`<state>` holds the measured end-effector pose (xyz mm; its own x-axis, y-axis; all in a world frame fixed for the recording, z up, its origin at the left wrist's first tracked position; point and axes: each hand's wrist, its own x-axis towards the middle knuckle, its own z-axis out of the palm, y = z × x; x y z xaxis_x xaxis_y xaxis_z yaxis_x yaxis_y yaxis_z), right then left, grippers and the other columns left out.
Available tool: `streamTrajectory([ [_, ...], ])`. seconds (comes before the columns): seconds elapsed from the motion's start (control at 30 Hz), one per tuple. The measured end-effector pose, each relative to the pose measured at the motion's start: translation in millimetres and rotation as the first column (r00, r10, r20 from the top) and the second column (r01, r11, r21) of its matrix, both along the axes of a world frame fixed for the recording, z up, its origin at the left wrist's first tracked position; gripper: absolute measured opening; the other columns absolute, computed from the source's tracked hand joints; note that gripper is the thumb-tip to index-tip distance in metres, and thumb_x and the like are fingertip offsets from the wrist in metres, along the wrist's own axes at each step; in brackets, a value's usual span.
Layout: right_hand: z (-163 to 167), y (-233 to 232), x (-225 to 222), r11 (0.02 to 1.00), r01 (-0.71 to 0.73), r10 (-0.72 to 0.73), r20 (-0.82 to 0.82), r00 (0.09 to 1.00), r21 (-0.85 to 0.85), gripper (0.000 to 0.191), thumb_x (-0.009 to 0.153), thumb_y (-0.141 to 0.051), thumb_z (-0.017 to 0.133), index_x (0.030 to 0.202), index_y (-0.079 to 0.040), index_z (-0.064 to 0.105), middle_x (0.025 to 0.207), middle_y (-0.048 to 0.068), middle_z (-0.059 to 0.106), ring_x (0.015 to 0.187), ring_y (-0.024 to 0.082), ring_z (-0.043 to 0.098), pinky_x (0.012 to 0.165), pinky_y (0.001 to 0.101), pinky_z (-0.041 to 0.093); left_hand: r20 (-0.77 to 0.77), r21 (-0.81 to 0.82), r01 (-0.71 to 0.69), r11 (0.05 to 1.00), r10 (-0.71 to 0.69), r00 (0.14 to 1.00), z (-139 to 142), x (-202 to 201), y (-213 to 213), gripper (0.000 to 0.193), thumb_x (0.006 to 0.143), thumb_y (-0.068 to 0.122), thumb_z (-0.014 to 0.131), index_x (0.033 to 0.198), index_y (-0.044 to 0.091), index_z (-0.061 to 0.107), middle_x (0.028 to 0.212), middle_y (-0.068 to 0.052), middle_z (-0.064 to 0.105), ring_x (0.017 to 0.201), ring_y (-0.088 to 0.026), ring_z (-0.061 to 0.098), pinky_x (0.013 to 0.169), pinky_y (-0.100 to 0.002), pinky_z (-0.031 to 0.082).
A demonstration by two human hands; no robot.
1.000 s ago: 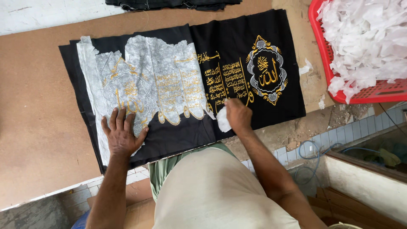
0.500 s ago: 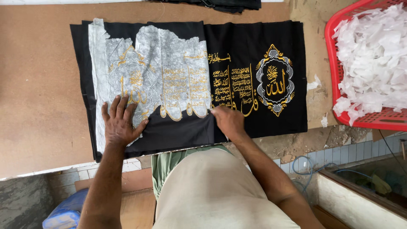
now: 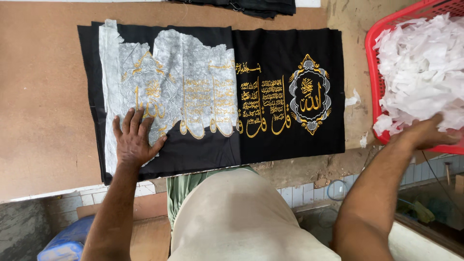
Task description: The person removes white transfer paper from black fabric pieces with gold Arabic calligraphy on a workbench. They peel the paper off by hand, smooth the fabric, and stack the finished pieces. The process is repeated for multiple items.
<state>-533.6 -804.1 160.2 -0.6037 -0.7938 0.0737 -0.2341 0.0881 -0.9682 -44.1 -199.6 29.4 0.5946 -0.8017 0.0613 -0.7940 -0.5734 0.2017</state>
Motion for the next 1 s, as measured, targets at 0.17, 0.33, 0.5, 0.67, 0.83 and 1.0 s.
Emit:
streamTrajectory([
  [0.17,-69.9,128.5,105.2,0.776,-0.630,0.620,-0.220,0.753,0.033,0.038,0.097,0.005,0.062,0.134,-0.001,0.052,0.124,0.012,0.064,0.081,0.011,0.071,0.060,0.0217,0.057,-0.041,-0.035,-0.019,0.999,0.017,0.999,5.9,5.2,2.5,0.070,0.088,0.066,0.065,0.136,0.015,0.061,0.159,-0.012,0.047,0.154,-0.034,0.034,0.126,-0.064,0.012],
  [0.33,-82.2,302.4,242.3,0.202,-0.968,0.893,-0.433,0.119,0.151,0.036,0.095,-0.005,0.077,0.128,-0.002,0.063,0.114,0.011,0.068,0.081,0.013,0.067,0.067,0.0251,0.056,-0.124,-0.141,-0.010,0.990,-0.008,0.992,7.7,17.5,14.6,0.063,0.092,0.059,0.064,0.135,0.014,0.061,0.156,-0.013,0.048,0.152,-0.034,0.034,0.123,-0.063,0.013],
  [0.5,-54.8,405.8,344.2,-0.399,-0.885,0.745,-0.478,-0.465,0.240,0.052,0.082,-0.019,0.085,0.127,-0.006,0.063,0.122,0.014,0.068,0.098,0.027,0.071,0.085,0.0385,0.059,-0.243,-0.303,-0.137,0.943,0.063,0.968,7.9,38.0,65.3,0.042,0.105,0.035,0.060,0.139,0.010,0.059,0.158,-0.018,0.046,0.152,-0.033,0.037,0.125,-0.057,0.019],
  [0.67,-60.7,493.2,417.9,-0.630,-0.723,0.506,-0.555,-0.660,0.285,0.062,0.081,-0.027,0.085,0.135,-0.009,0.060,0.141,0.013,0.059,0.125,0.031,0.060,0.104,0.0462,0.050,-0.220,-0.293,-0.371,0.881,0.315,0.923,13.4,48.5,147.1,0.036,0.106,0.027,0.058,0.138,0.011,0.061,0.155,-0.011,0.053,0.153,-0.029,0.041,0.129,-0.056,0.018],
  [0.83,-79.6,565.7,470.0,-0.685,-0.642,0.338,-0.631,-0.699,0.344,0.073,0.070,-0.035,0.087,0.132,-0.007,0.061,0.129,0.015,0.056,0.112,0.031,0.058,0.093,0.0471,0.049,-0.182,-0.221,-0.258,0.940,0.220,0.958,16.8,57.7,214.7,0.073,0.096,0.060,0.058,0.142,0.004,0.056,0.157,-0.018,0.046,0.153,-0.031,0.035,0.127,-0.057,0.014],
  [1.0,-112.0,595.7,482.3,-0.599,-0.711,0.349,-0.679,-0.646,0.369,0.023,0.089,-0.020,0.080,0.103,-0.013,0.063,0.112,0.006,0.063,0.102,0.026,0.060,0.087,0.0429,0.049,-0.109,0.007,-0.140,0.990,0.140,0.984,13.5,68.7,238.9,0.117,0.073,0.093,0.047,0.147,0.003,0.049,0.163,-0.015,0.035,0.154,-0.026,0.026,0.126,-0.056,0.011],
])
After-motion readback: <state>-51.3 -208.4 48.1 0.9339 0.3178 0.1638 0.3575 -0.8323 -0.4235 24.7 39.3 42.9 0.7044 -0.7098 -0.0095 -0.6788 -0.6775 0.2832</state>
